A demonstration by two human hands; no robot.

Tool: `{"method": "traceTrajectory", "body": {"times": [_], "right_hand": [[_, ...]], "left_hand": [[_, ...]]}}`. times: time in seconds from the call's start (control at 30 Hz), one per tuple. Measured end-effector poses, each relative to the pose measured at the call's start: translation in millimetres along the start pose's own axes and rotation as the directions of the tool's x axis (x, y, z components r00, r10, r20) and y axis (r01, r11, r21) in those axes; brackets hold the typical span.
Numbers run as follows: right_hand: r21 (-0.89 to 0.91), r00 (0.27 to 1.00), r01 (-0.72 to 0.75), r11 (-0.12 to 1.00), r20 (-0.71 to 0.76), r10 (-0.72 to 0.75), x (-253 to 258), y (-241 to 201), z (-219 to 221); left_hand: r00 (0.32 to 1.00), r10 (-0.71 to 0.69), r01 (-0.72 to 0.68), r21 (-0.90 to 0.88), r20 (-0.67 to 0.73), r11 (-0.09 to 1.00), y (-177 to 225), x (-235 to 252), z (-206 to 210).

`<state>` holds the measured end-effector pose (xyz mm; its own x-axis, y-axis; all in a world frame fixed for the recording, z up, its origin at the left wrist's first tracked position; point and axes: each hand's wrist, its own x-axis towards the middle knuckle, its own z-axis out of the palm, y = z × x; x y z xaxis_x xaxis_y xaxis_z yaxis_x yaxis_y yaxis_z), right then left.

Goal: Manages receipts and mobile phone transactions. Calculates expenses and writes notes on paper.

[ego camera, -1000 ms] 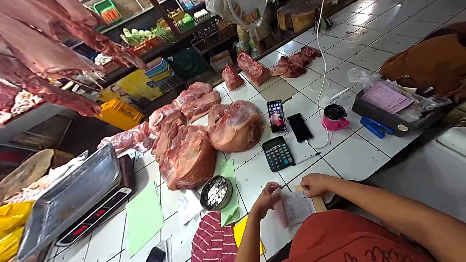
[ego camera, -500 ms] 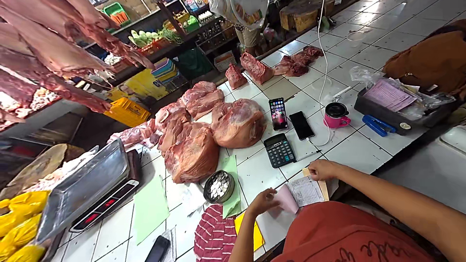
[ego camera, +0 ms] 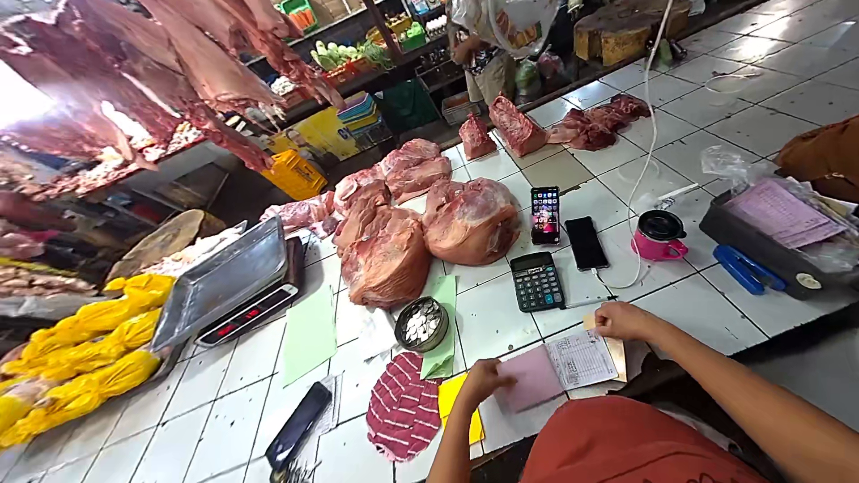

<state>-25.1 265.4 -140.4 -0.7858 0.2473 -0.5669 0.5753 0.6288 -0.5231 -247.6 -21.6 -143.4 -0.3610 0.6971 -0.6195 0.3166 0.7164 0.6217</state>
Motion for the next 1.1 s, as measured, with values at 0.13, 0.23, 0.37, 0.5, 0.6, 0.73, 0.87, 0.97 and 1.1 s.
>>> {"method": "traceTrajectory", "body": {"times": [0.13,0.23,0.37,0.5,0.6,0.73,0.87,0.97,1.1], "right_hand": [[0.053,0.936,0.078,0.996,-0.348,-0.055,-18,-17,-38],[0.205,0.826,0.263,0.943,-0.553,-0.11,-16,-52,-55],[0.343,0.977,0.209,0.916,-0.115,-0.18,10,-88,-35],[0.121,0.988,0.124,0.985,0.079,-0.134,49,-82,22],[0.246,0.995,0.054,0.968,0.069,-0.073,55,-91,36],[0.515,0.997,-0.029,0.857,0.074,-0.011,61,-109,46],[0.667,0.997,-0.029,0.744,0.075,-0.028,72,-129,53],[0.673,0.997,-0.02,0.739,0.069,-0.036,74,-143,55],[0.68,0.998,-0.053,0.732,0.058,0.018,79,-151,64]], "left_hand": [[0.966,-0.115,0.005,-0.429,-0.23,0.903,0,-10,6],[0.936,-0.142,-0.045,-0.51,-0.322,0.859,13,-10,12],[0.924,-0.137,-0.065,-0.5,-0.357,0.864,28,-8,15],[0.913,-0.105,-0.065,-0.394,-0.395,0.917,29,-14,14],[0.9,-0.045,-0.071,-0.246,-0.433,0.967,40,-20,-1],[0.906,-0.023,-0.019,-0.095,-0.423,0.995,58,-21,-16],[0.961,0.014,-0.008,0.02,-0.278,1.0,70,-20,-17],[0.979,0.045,-0.036,0.048,-0.197,0.998,69,-18,-2],[0.96,0.116,-0.106,0.05,-0.256,0.993,40,1,28]]}}
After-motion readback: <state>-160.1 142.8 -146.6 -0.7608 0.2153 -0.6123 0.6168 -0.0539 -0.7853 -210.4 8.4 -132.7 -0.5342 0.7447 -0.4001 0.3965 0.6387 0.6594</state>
